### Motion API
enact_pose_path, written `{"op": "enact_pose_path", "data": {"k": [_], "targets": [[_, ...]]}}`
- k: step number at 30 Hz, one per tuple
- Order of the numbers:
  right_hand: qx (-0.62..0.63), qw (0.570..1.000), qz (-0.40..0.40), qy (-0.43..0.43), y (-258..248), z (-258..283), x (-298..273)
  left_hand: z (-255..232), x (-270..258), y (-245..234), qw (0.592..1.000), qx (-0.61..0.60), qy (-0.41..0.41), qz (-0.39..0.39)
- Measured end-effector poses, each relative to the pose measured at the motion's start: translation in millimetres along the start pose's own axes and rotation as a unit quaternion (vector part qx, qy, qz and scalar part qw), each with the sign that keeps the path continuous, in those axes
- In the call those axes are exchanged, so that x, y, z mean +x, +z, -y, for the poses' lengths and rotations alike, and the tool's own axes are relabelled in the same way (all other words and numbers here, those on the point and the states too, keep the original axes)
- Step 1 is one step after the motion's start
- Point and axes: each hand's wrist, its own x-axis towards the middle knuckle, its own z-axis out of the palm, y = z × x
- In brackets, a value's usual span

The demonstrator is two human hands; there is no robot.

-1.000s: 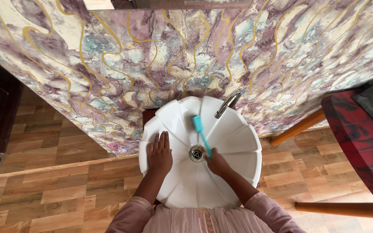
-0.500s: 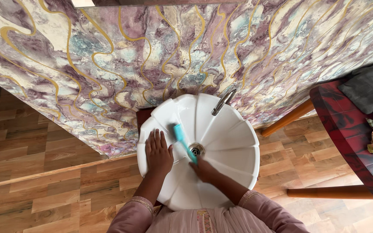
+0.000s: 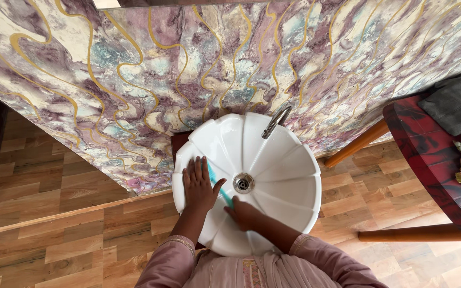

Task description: The person cleans a white petal-shaped sink using a blue brush by scrubbing the basin walls and around the drain.

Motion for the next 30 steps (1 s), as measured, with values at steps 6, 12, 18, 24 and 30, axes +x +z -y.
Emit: {"op": "enact_pose_path", "data": {"k": [6,12,18,24,30], "targets": [[-0.192,0.966,-0.106,0.137,-56.5,-35.9,12.2,1.2,1.2,-3.6,0.999,0.031,0.007,-0.010],[-0.161,0.984,-0.072,0.024,-40.5,-30.2,21.2,-0.9,1.0,-3.1,0.996,0.077,0.010,0.044],[-0.041,0.984,-0.142,0.103,-51.5,-39.6,3.3,-4.1,-1.1,-14.9,0.991,0.114,0.017,0.074],[0.004,0.992,-0.123,0.034,-32.5,-53.4,4.5,-11.6,2.3,-22.5,0.977,0.177,0.026,0.115],[-0.027,0.992,-0.089,0.088,-38.7,-33.7,1.1,-6.7,7.0,-12.5,0.969,0.198,0.017,0.144]]}}
